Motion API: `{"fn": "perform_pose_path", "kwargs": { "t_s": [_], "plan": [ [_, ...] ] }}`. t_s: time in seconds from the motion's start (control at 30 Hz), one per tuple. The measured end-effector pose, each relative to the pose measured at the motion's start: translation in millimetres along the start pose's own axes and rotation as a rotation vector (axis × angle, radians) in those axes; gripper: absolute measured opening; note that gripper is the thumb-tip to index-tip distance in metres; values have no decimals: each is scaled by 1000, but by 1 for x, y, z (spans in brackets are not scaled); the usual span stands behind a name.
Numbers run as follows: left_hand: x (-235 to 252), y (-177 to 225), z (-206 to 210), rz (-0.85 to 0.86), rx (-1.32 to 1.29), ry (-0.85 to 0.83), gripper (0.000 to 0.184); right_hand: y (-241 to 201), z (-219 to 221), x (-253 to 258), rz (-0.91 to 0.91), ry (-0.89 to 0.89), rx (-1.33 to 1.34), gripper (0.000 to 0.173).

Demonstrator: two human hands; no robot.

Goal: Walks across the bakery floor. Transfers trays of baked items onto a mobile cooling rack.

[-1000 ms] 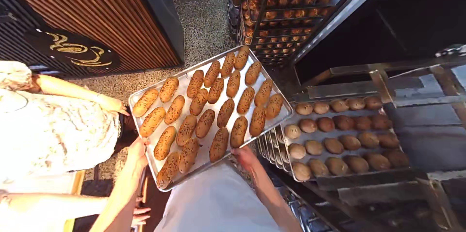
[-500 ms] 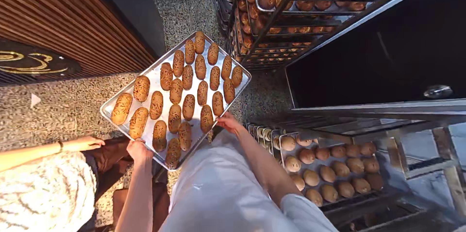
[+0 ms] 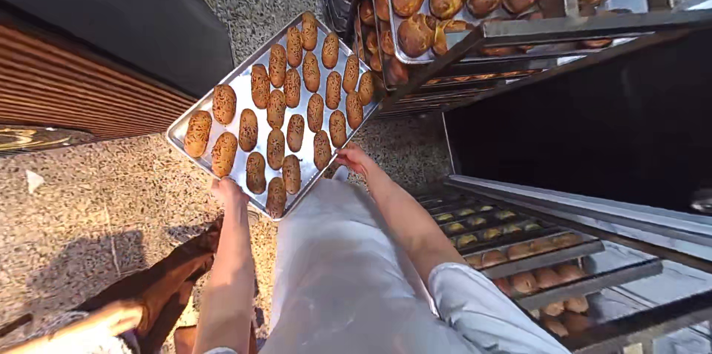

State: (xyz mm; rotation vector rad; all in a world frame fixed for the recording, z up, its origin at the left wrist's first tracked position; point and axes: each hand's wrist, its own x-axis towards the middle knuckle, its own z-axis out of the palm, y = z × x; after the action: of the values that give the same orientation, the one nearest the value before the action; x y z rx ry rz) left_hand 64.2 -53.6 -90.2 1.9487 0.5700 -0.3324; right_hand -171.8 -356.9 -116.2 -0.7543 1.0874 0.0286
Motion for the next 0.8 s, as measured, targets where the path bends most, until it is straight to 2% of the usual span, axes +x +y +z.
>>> {"fn": "perform_pose_path", "kwargs": {
  "t_s": [0.1,0.3,0.5,0.63,0.8],
  "plan": [
    [38,31,37,50,88,-61,37,-16,5,23,25,26,52,52],
    [125,108,93,126,208,-194,37,-28,50,59,4,110,218,55],
    [177,180,167,187,379,-336,34,-60,75,89,-49,216,358,44],
    [192,203,224,193,451,-404,30,-81,70,106,-81,266,448,40],
    [199,210,292,231,477,-473,28,-106,48,115,-110,318,488,36]
  ]
}}
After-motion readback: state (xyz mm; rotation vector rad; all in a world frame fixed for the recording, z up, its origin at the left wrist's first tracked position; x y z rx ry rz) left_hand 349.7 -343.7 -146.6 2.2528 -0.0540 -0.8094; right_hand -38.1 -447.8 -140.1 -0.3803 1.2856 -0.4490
